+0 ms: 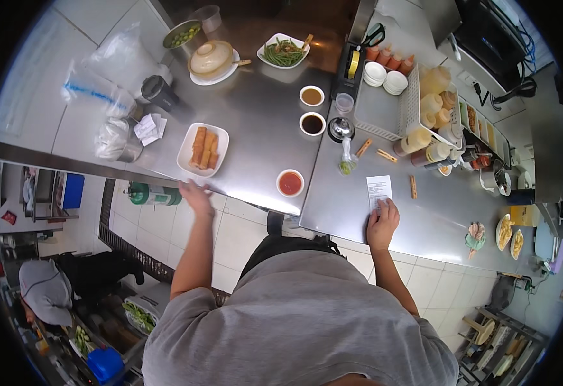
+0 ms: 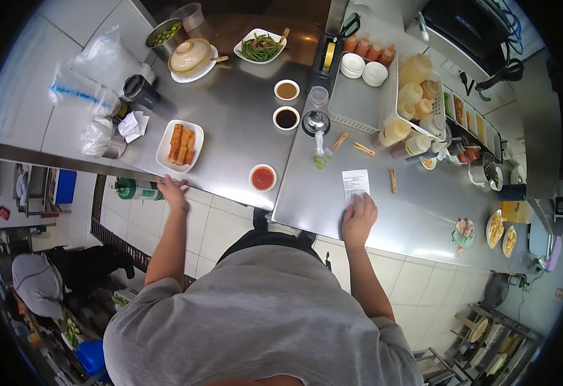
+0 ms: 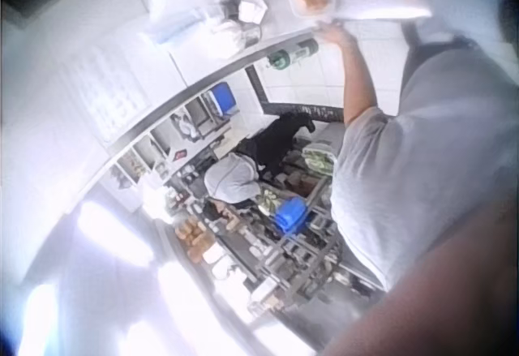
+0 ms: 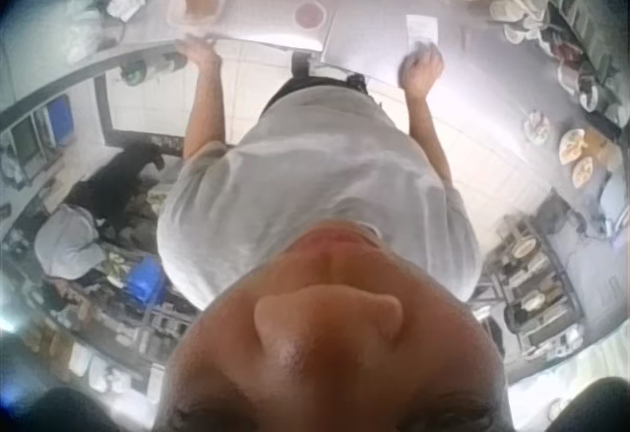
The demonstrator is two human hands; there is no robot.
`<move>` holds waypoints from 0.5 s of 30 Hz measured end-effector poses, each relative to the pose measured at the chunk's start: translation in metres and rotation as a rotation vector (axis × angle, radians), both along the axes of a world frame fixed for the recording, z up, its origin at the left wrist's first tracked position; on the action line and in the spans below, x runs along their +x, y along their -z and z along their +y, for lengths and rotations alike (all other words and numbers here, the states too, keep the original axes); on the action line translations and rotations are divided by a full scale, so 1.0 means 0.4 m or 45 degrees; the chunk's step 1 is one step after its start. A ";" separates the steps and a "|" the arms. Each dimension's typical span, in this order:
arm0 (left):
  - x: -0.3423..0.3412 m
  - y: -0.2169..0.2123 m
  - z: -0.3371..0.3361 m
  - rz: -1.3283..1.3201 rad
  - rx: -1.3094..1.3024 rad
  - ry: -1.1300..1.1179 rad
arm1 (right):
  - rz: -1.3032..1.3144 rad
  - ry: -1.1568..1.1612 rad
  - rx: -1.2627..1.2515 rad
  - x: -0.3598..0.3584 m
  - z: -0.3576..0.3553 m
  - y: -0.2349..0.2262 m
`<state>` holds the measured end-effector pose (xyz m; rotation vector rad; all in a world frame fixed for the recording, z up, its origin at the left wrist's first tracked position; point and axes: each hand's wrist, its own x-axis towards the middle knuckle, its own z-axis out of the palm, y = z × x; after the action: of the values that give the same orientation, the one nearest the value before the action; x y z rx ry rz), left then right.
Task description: The person organizes and garnishes various food dishes on a prep counter, including tofu and green beans, before arranging them with spring rolls and soup to fulfill orders. They handle order tickets from a rail, placing them with the corresponding plates at the pass-through window.
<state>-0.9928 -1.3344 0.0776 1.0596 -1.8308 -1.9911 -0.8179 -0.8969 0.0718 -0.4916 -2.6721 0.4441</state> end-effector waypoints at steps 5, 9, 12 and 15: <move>-0.174 0.005 -0.208 -0.121 -0.035 0.465 | -0.067 0.109 0.112 -0.054 -0.046 -0.014; -0.281 0.006 -0.189 -0.146 -0.073 0.638 | -0.082 0.129 0.185 -0.060 -0.051 -0.010; -0.382 0.003 -0.162 -0.103 -0.035 0.577 | -0.088 0.125 0.191 -0.066 -0.058 -0.011; -0.489 0.009 -0.169 -0.035 0.034 0.453 | -0.109 0.138 0.201 -0.069 -0.063 -0.014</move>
<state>-1.1882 -1.4020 0.0739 0.8153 -2.1374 -2.2049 -0.8456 -0.9223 0.0775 -0.6159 -2.7173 0.1826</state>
